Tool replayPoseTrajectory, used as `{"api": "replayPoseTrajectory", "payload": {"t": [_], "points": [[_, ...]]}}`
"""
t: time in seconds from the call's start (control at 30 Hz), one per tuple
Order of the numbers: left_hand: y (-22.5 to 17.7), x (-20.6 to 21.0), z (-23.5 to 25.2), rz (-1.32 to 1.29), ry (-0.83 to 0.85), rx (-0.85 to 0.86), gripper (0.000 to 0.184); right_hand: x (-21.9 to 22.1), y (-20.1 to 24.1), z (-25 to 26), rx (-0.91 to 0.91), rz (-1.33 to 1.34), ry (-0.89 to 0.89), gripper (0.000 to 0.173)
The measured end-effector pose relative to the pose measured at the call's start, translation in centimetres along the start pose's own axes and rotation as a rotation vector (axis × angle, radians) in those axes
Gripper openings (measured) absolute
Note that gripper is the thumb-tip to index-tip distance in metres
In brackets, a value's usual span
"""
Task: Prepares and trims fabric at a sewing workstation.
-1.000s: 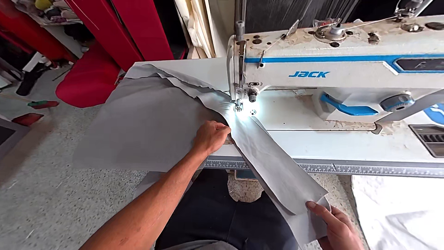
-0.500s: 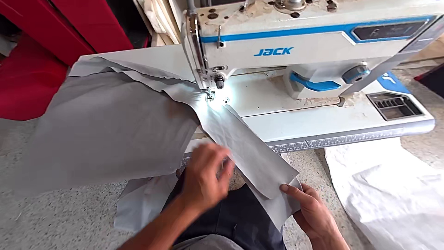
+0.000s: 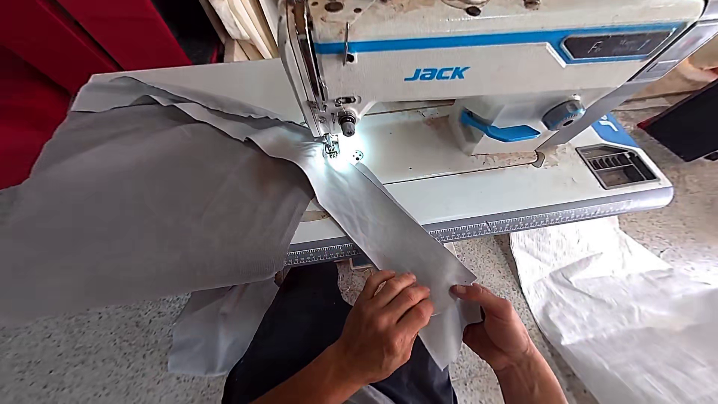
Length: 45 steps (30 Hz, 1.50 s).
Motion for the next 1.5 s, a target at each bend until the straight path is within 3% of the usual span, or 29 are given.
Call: {"api": "replayPoseTrajectory", "payload": {"t": [0.13, 0.27, 0.43, 0.5, 0.57, 0.67, 0.7, 0.87, 1.0, 1.17, 1.3, 1.5], "points": [[0.0, -0.5, -0.3, -0.003, 0.001, 0.015, 0.018, 0.2, 0.5, 0.0, -0.003, -0.006, -0.018, 0.02], [-0.2, -0.8, -0.5, 0.017, 0.006, 0.05, 0.018, 0.3, 0.7, 0.1, -0.014, -0.042, -0.01, 0.029], [-0.3, -1.3, -1.4, -0.003, -0.032, 0.035, 0.016, 0.5, 1.5, -0.4, -0.11, -0.202, -0.121, 0.031], [0.9, -2.5, -3.1, -0.187, -0.154, -0.194, 0.018, 0.5, 1.7, -1.0, -0.14, -0.212, -0.136, 0.035], [3.2, -2.4, -5.9, -0.495, -0.253, -0.581, 0.024, 0.5, 1.7, -1.6, -0.169, -0.194, -0.123, 0.037], [5.0, 1.6, -9.1, -1.139, -0.332, -1.222, 0.033, 0.3, 1.2, -2.3, -0.177, -0.146, -0.115, 0.033], [4.8, 2.8, -9.0, -1.315, -0.371, -1.325, 0.038, 0.3, 0.9, -2.4, -0.167, -0.131, -0.113, 0.031], [4.2, 6.3, -4.9, -1.758, -0.47, -1.34, 0.046, 0.4, -0.1, -2.0, -0.1, -0.063, -0.116, 0.026], [5.2, 7.4, -4.2, -1.638, -0.555, -1.537, 0.031, -0.2, -0.1, -2.2, -0.096, -0.144, -0.167, 0.021], [5.4, 5.6, -4.8, -1.53, -0.543, -1.507, 0.032, -1.9, 3.3, -1.9, -0.289, -0.627, -0.279, 0.035], [4.9, 3.9, -4.2, -1.532, -0.511, -1.473, 0.03, 3.9, 7.3, -0.3, -0.537, -0.88, -0.242, 0.036], [4.9, 2.8, -3.9, -1.503, -0.532, -1.396, 0.027, 14.7, 10.4, 6.4, -0.475, -1.326, -0.216, 0.032]]}}
Point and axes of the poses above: each hand's wrist, its own z-axis towards the middle knuckle, its own x-axis out of the palm, y = z × x, the point moved 8 cm from there along z, towards the middle knuckle, and after that the axes turned 11 degrees about x, right-handed, at the moved point
